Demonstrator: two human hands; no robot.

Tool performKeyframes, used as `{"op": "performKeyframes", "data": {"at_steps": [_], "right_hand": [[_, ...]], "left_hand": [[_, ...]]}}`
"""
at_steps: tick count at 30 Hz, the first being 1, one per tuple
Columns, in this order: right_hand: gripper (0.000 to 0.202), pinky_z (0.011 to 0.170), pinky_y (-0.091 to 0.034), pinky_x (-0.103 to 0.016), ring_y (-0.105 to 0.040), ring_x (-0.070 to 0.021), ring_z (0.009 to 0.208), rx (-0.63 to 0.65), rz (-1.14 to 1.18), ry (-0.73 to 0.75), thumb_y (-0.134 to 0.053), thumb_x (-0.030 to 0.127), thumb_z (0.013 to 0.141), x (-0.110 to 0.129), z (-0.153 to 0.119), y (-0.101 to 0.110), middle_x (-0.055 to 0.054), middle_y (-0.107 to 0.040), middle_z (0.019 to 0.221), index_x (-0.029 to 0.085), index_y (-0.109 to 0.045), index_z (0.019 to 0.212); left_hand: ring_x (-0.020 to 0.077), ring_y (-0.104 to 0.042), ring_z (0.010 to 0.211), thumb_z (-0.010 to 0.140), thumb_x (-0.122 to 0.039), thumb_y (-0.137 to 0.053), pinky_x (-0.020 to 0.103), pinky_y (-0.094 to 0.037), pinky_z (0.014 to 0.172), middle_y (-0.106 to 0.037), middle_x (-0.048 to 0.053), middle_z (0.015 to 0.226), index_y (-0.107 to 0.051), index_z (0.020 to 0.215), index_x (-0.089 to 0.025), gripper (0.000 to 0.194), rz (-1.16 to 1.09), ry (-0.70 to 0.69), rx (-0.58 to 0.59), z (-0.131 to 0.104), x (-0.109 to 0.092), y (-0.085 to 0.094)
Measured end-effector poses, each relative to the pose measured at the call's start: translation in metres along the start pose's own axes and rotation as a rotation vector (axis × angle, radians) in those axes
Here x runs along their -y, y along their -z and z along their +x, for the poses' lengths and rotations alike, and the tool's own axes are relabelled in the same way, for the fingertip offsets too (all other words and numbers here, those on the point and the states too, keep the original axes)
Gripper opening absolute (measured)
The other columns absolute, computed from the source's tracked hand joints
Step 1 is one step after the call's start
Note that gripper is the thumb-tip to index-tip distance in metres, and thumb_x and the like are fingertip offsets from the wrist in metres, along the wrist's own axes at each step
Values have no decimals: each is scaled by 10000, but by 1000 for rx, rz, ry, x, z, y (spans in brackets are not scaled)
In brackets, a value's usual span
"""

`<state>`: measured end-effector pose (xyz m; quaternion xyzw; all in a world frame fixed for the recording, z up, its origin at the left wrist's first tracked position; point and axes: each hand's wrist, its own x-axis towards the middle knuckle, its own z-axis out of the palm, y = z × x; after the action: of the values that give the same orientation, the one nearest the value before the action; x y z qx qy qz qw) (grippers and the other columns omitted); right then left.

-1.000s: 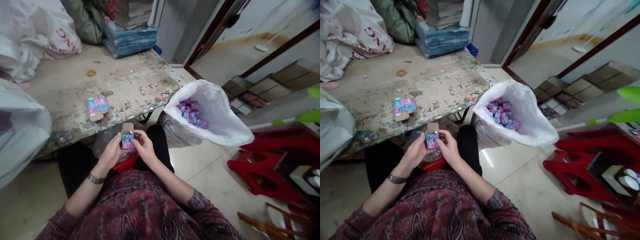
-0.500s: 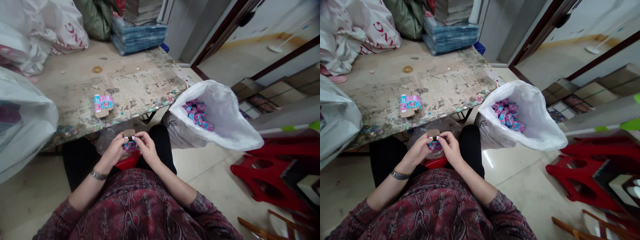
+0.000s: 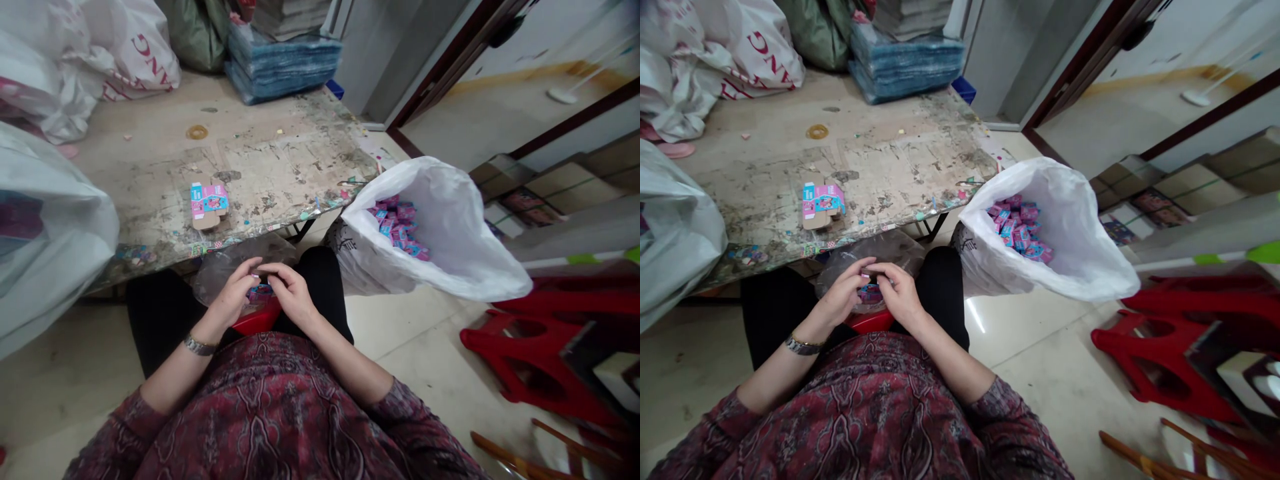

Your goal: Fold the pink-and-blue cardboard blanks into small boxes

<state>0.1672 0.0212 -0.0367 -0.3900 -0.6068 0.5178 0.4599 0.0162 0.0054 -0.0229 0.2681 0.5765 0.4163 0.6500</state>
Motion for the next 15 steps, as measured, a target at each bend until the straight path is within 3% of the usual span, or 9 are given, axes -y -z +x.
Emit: {"op": "performKeyframes", "data": {"at_steps": [4,8,12,15], "right_hand": [[219,951,-538,-341,-707,-191,1033,87,-99,80,-564,284,966,7,1,5,-46,-777,1055,255,-774,1020],[224,927,-547,-329,-719,-184,995,90,-139,68,-572,301,977,7,2,8,-51,-784,1014,246,-788,980],[184,931,-549,-315,-728,-181,996,66,-134,36,-620,280,946,4,3,8,-46,-792,1040,245,-792,999],[174,931,-553,-316,-734,-182,992,52,-128,-2,-644,287,927,2,3,8,-32,-797,1051,263,-797,1006]], "left_hand": [[222,-669,855,690,-205,-635,344,-566,689,-697,81,1115,-660,1230,-220,541,-74,102,29,-1,-6,1],[210,-670,744,693,-243,-671,378,-589,628,-691,69,1044,-650,1186,-201,495,-100,149,82,-3,-9,3],[212,-686,855,729,-295,-736,336,-593,685,-699,81,1100,-667,1198,-199,483,-61,103,160,-3,-6,9],[206,-671,955,713,-249,-784,284,-576,714,-690,82,1190,-664,1248,-215,550,3,63,158,-1,-1,13]]}}
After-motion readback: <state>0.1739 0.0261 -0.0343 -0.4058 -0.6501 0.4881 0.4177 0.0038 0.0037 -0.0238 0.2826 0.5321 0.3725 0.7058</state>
